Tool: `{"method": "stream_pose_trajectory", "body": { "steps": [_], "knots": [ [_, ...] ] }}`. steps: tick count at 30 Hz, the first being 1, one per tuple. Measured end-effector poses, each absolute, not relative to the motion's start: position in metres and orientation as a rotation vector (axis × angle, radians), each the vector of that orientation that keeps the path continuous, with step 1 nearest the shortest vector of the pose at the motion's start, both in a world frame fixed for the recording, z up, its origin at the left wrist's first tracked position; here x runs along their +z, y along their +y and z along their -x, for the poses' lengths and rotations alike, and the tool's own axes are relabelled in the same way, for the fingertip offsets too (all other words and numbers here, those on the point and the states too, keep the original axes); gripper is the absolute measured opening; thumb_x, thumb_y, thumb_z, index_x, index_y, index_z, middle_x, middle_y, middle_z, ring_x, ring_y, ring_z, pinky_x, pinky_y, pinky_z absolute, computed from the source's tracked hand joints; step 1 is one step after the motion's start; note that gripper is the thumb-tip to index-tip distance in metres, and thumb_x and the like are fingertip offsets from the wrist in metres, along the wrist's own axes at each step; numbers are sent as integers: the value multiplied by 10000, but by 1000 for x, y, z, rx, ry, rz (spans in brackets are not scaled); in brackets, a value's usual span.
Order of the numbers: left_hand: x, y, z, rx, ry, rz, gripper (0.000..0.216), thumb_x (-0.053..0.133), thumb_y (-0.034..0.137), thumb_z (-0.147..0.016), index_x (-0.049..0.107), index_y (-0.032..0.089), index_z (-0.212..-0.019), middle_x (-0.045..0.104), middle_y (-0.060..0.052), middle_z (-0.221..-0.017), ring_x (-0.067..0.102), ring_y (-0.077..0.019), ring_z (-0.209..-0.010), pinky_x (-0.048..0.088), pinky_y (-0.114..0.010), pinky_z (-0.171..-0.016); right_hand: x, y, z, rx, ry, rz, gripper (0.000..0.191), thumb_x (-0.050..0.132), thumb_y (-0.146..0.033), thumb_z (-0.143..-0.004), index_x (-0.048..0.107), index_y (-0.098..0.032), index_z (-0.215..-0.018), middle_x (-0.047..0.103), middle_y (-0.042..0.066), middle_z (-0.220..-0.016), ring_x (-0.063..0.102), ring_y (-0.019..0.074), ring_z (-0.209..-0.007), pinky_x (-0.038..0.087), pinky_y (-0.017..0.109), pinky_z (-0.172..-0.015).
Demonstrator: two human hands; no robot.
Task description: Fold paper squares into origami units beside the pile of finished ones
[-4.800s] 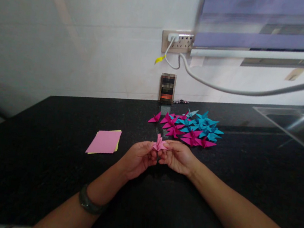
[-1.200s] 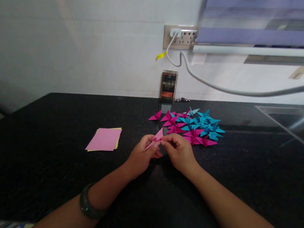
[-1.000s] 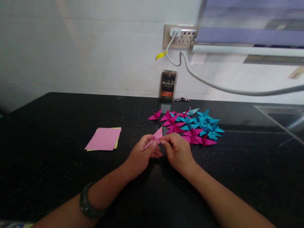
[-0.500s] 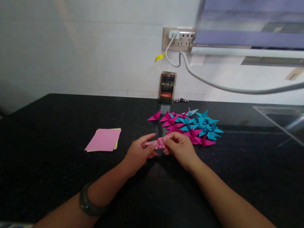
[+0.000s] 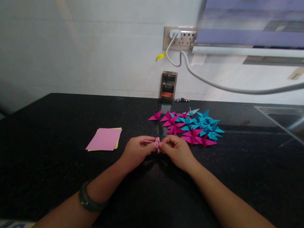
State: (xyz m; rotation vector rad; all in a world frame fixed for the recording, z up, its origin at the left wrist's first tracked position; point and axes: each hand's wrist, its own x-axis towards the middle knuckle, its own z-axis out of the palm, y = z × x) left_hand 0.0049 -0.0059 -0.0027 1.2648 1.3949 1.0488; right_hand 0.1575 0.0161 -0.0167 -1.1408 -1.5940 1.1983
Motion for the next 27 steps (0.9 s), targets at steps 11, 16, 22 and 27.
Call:
{"method": "stream_pose_trajectory", "body": {
  "steps": [11, 16, 22, 27],
  "knots": [
    [-7, -4, -1, 1099, 1085, -894, 122, 617, 230, -700, 582, 117, -673, 565, 8, -526, 532, -69, -453, 459, -171, -449, -4, 10, -152, 1687, -973, 1037, 143, 618, -184, -680, 483, -149, -651, 587, -33, -479, 586, 83, -428, 467, 153, -417],
    [-3, -5, -4, 1077, 941, -659, 52, 592, 125, -718, 568, 94, -684, 597, -20, -571, 557, -61, -475, 480, -166, -505, -2, 11, -153, 1823, -783, 982, 126, 623, -103, -674, 509, -125, -627, 625, 9, -520, 612, 82, -465, 492, 130, -435],
    [-4, -8, -6, 1041, 899, -641, 106, 585, 169, -734, 556, 97, -662, 527, 18, -510, 490, -43, -404, 430, -151, -422, -3, 9, -150, 1889, -655, 882, 147, 605, -58, -662, 484, -141, -656, 635, 5, -554, 620, 86, -489, 502, 131, -449],
    [-9, -10, -8, 969, 915, -715, 187, 588, 281, -737, 542, 113, -666, 477, 39, -498, 446, -41, -390, 373, -148, -383, -7, 7, -144, 1870, -585, 866, 208, 565, -4, -634, 433, -162, -609, 572, -46, -471, 574, 68, -417, 487, 134, -426]
  ]
}}
